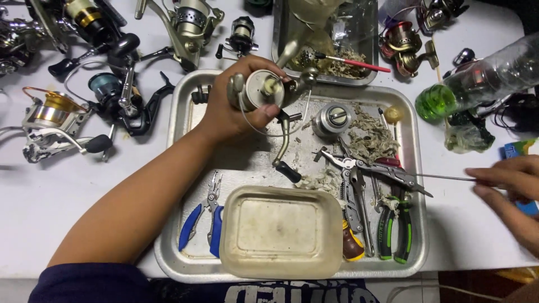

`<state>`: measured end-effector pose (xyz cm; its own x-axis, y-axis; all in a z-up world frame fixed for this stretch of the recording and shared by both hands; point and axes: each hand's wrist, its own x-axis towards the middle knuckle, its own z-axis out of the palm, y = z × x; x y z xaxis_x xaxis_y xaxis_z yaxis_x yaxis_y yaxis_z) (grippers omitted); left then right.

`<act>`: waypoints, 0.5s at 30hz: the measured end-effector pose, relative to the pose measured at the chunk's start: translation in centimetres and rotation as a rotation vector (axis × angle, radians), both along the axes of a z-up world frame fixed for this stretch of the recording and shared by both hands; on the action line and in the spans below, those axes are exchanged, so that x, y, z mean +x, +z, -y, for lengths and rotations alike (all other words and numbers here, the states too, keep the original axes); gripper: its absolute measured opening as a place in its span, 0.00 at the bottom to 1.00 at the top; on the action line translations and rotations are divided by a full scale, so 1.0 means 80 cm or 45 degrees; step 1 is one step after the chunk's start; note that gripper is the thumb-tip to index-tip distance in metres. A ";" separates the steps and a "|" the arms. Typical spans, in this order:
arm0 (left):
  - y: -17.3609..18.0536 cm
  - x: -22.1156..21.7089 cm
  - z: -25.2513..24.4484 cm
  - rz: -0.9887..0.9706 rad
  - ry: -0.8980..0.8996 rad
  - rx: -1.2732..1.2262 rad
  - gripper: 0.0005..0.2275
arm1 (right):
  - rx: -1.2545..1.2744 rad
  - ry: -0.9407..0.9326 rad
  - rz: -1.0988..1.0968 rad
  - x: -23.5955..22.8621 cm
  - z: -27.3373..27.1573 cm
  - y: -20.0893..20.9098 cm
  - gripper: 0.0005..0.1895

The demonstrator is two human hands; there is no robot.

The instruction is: Disassembling, cleaning, and performing maintenance on a fishing reel using hand tools at a workstation.

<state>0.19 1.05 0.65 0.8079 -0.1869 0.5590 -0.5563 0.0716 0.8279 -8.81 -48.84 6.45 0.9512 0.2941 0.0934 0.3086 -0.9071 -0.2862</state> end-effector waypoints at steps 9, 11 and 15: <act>-0.004 0.002 0.005 0.034 0.090 0.114 0.19 | 0.038 -0.225 -0.054 0.133 0.458 -0.270 0.14; -0.010 0.004 0.008 0.018 0.076 0.007 0.21 | 0.078 -0.155 0.045 0.121 0.447 -0.281 0.11; -0.006 -0.001 0.010 0.279 0.164 0.319 0.16 | 0.274 0.160 0.244 0.128 0.198 -0.135 0.10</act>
<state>0.11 0.24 0.19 0.6995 -0.2441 0.6716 -0.7140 -0.2008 0.6707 1.40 -64.66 -4.36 0.8676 0.3625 0.3403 0.4815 -0.7833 -0.3931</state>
